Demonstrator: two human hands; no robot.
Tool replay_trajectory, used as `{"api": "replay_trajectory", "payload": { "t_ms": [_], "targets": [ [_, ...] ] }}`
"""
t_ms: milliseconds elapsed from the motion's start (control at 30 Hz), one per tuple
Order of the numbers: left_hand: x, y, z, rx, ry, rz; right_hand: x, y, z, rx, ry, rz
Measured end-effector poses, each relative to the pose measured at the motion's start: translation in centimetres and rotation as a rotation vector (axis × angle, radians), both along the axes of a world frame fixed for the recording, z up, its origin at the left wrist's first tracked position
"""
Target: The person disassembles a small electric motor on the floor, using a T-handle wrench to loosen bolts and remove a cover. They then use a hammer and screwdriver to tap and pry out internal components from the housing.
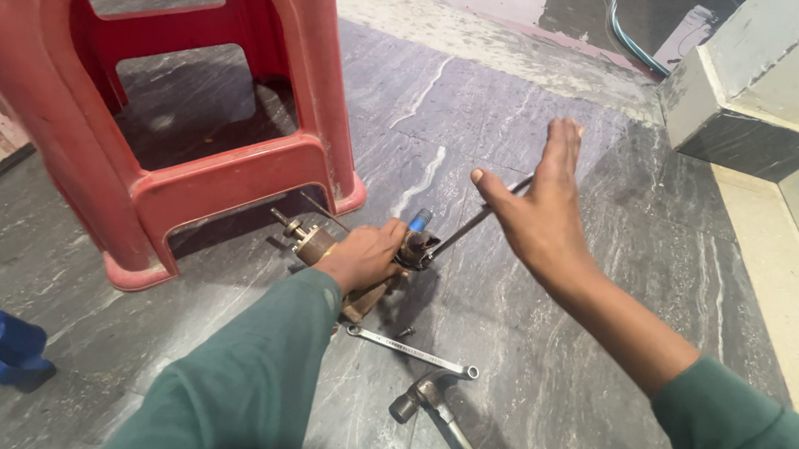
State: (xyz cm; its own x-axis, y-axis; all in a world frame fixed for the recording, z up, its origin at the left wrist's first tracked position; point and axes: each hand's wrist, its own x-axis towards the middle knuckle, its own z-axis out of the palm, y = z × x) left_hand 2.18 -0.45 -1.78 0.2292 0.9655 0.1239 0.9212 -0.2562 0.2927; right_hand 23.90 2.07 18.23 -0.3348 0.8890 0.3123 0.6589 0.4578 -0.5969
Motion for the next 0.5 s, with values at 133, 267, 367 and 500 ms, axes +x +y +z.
{"api": "replay_trajectory", "payload": {
  "t_ms": [133,267,367,500],
  "targets": [
    [0.8,0.4,0.5,0.178,-0.191,-0.074,0.4,0.8,0.0,-0.097,0.007,-0.168],
    [2.0,0.3,0.8,0.001,-0.289,0.007,0.9,0.6,-1.1,-0.06,0.115,-0.188],
    [2.1,0.4,1.1,-0.053,-0.339,0.048,0.8,0.1,-2.1,-0.045,0.142,-0.211],
    [2.4,0.9,2.1,-0.026,-0.395,0.003,0.7,-0.3,-2.8,-0.061,0.191,-0.229]
  ]
}}
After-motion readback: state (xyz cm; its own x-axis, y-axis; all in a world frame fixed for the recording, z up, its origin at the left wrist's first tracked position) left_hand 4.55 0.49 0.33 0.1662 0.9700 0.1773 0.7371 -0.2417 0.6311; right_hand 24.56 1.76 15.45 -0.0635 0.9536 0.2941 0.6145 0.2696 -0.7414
